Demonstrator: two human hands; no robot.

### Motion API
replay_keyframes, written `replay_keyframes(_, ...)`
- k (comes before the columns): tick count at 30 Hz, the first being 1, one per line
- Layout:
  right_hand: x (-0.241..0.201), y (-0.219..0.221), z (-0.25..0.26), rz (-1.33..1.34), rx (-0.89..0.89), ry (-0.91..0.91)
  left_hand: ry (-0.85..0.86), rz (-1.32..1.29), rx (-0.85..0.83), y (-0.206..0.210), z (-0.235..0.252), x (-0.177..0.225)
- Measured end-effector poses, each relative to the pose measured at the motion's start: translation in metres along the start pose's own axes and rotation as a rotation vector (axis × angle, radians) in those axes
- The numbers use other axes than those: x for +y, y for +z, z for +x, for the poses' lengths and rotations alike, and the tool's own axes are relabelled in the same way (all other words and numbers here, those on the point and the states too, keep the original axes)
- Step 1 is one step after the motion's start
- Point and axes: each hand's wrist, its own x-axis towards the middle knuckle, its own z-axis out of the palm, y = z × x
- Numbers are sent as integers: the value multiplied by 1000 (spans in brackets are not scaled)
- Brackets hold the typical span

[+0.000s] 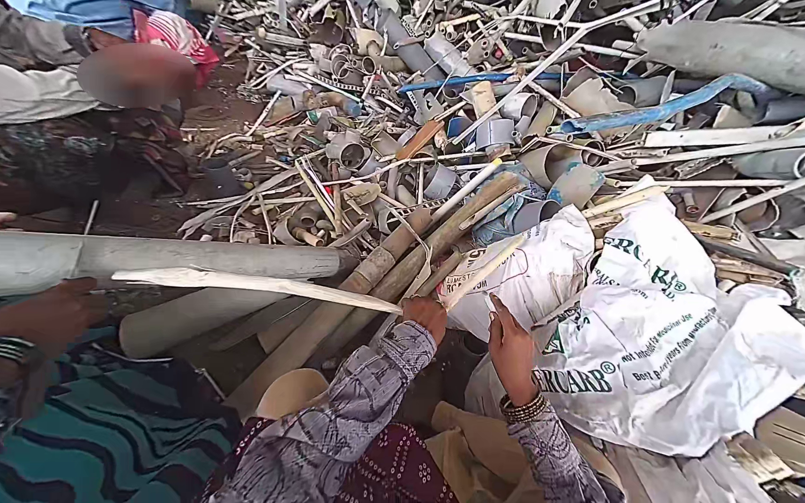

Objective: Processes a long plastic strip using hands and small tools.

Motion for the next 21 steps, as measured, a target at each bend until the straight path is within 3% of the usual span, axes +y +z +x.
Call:
replay_keyframes(4,0,5,3,-100,-57,-16,59,145,21,8,-4,14)
replay_keyframes(9,-5,0,10,-200,-201,95,59,21,-44,12,4,8)
replay_keyframes(13,-1,0,10,-196,-187,114,145,-80,-148,0,-2,-6)
replay_keyframes(17,10,-10,26,-295,-365,314,161,-78,-171,-5,-8,-12)
replay_keyframes(21,11,2,1,-155,-60,36,144,-115,-115,-10,-1,-16)
